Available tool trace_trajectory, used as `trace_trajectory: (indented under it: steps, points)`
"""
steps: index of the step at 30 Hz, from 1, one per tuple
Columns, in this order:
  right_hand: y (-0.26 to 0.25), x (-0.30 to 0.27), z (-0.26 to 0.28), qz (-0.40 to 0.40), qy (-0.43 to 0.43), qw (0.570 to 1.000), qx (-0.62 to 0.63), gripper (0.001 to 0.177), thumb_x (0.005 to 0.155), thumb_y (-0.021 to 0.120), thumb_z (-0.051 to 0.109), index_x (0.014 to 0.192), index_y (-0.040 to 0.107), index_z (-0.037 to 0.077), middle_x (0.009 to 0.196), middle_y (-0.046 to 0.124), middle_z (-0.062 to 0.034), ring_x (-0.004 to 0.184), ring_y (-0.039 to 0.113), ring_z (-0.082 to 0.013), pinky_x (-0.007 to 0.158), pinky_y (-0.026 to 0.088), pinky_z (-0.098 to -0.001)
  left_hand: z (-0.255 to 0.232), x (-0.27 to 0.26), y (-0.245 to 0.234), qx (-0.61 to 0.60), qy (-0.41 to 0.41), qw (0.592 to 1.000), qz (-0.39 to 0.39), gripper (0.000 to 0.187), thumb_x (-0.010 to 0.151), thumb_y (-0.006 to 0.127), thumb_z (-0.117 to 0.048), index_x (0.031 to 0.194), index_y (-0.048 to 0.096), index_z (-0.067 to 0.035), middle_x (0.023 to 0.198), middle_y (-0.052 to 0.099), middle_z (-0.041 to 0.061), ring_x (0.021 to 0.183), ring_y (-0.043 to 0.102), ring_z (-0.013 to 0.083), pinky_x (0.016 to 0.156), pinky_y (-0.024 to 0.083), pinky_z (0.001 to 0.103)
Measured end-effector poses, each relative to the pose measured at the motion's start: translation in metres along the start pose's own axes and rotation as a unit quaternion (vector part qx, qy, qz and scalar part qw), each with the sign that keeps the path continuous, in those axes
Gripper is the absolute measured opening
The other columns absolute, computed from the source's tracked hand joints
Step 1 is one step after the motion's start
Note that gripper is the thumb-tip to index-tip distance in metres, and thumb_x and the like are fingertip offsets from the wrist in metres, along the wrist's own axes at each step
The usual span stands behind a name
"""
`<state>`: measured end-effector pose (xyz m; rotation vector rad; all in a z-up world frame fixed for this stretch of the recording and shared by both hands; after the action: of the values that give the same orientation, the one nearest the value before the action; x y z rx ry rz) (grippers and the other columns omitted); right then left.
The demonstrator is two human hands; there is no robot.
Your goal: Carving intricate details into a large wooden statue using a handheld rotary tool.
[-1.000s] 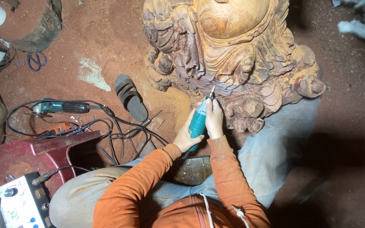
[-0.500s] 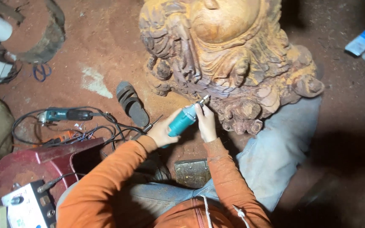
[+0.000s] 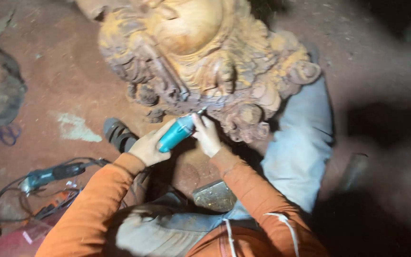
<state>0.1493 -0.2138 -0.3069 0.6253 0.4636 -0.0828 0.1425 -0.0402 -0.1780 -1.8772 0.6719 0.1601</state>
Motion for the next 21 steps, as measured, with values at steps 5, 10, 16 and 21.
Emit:
trace_trajectory:
  steps: [5,10,16,21]
  points:
    - [0.003,-0.009,0.012,0.014,-0.016,1.0,0.023,0.054,0.106,0.059,0.035,0.14,0.051,-0.005,0.131,0.061,-0.022,0.122,0.06,-0.0363,0.096,0.055,-0.0602,0.002,0.004,-0.018,0.076,0.025,0.997,-0.001,0.103,0.069,0.07,-0.04,0.157,0.019,-0.049,0.115,0.064,0.017,0.106,0.068,0.0426,0.095,0.057,0.051]
    - [0.004,-0.006,0.016,0.014,-0.04,0.998,0.04,0.047,0.108,0.054,0.032,0.139,0.05,-0.004,0.131,0.062,-0.0201,0.121,0.062,-0.0362,0.094,0.057,-0.0602,-0.005,0.009,-0.025,0.095,0.032,0.995,0.01,0.101,0.071,0.067,-0.04,0.157,0.014,-0.05,0.114,0.063,0.014,0.104,0.069,0.0423,0.091,0.059,0.053]
    - [0.004,-0.005,0.022,0.013,-0.054,0.998,0.042,0.042,0.108,0.053,0.034,0.134,0.056,0.0,0.126,0.066,-0.0169,0.117,0.065,-0.0319,0.093,0.058,-0.0575,-0.012,0.009,-0.031,0.107,0.014,0.994,0.025,0.104,0.07,0.067,-0.042,0.157,0.01,-0.053,0.114,0.063,0.011,0.105,0.07,0.0401,0.09,0.059,0.052]
    - [0.0,0.0,0.02,0.015,-0.064,0.997,0.045,0.045,0.107,0.054,0.037,0.133,0.058,0.001,0.121,0.069,-0.0173,0.112,0.068,-0.0309,0.091,0.061,-0.0544,-0.015,0.01,-0.033,0.1,0.0,0.994,0.036,0.105,0.072,0.067,-0.041,0.157,0.007,-0.054,0.115,0.063,0.011,0.105,0.07,0.0405,0.089,0.059,0.05]
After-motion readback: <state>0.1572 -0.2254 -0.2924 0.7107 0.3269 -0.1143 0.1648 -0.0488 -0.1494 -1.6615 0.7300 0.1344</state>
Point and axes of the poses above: each hand's wrist, its own x-axis towards the middle knuckle, its own y-axis out of the palm, z = x × y, the point moved 4 cm from there along x, towards the middle knuckle
